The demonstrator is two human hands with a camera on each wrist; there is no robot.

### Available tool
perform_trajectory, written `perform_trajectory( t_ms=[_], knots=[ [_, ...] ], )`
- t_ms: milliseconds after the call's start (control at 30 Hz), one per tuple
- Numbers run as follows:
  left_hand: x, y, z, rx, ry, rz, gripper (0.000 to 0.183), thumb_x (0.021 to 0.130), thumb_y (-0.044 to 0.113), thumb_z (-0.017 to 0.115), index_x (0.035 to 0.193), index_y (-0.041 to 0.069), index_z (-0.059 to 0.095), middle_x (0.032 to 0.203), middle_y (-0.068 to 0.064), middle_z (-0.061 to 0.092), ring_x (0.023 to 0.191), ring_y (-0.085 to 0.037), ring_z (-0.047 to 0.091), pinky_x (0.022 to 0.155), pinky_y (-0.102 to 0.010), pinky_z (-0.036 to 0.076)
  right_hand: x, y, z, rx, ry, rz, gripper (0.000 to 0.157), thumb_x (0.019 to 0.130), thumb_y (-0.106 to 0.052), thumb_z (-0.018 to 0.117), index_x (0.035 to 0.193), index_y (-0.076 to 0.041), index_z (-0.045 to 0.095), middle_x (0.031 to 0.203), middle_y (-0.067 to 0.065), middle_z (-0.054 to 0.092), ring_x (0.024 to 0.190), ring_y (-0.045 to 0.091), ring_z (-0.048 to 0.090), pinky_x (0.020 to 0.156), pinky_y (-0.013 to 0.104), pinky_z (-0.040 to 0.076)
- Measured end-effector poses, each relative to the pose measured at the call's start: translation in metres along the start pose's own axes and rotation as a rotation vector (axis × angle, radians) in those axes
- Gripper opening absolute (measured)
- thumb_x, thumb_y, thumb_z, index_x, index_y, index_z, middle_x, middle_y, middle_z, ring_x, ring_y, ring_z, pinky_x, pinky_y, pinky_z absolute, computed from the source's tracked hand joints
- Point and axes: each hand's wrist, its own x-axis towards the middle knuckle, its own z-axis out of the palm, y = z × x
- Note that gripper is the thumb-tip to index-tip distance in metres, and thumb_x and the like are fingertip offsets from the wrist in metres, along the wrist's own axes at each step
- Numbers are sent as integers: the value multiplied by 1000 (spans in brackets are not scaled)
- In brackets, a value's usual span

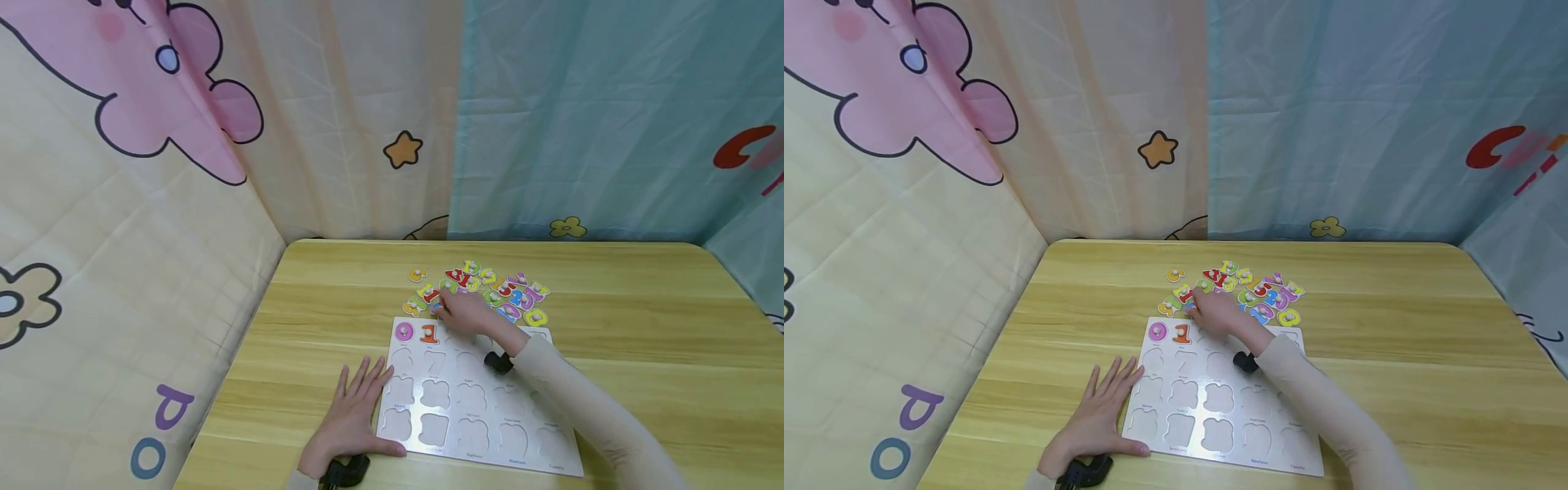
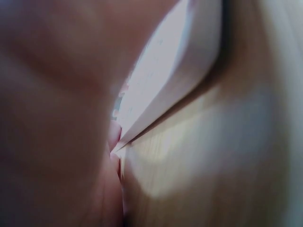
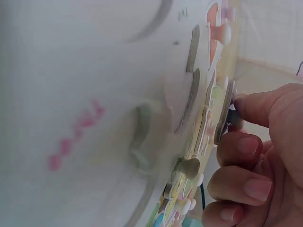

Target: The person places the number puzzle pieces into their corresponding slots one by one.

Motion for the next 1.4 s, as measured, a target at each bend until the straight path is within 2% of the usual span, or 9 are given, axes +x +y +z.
perform_trajectory(
  t_ms=[233, 400, 700, 833, 1400],
  knots=[
    [1, 0, -1, -5, -21, -14, 126, 56, 87, 57, 151, 11, 25, 157, -8, 16, 142, -32, 6, 110, -57, -1, -24, 1, 3, -42, 10, 20, 22, 97, -31, 54, 83, -15, 46, 59, -2, 45, 49, 13, 41, 45, 27, 26],
    [1, 0, 0, -11, -46, -32, 126, 56, 87, 58, 152, 12, 23, 158, -6, 13, 143, -29, 2, 110, -54, -5, -34, 4, 8, -56, 12, 21, 25, 96, -31, 54, 78, -17, 45, 58, -4, 43, 50, 12, 40, 45, 27, 25],
    [1, -1, 0, -13, -39, -23, 126, 56, 87, 57, 151, 12, 23, 157, -7, 14, 143, -31, 3, 110, -56, -4, -36, 5, 8, 30, -22, 15, 27, 94, -33, 60, 77, -17, 46, 59, -4, 41, 52, 12, 40, 46, 27, 23],
    [1, -1, 0, -10, -40, -24, 126, 56, 87, 57, 152, 12, 22, 158, -6, 13, 143, -30, 2, 110, -55, -5, -36, 6, 7, 75, -47, 40, 26, 92, -34, 62, 77, -18, 48, 59, -4, 42, 52, 12, 41, 47, 26, 23],
    [2, 0, -2, -8, -51, -35, 126, 56, 87, 57, 152, 13, 23, 158, -6, 13, 143, -29, 2, 110, -55, -4, -34, 6, 7, 87, -77, 105, 26, 90, -35, 65, 77, -18, 50, 59, -2, 43, 54, 14, 43, 49, 27, 25]
  ],
)
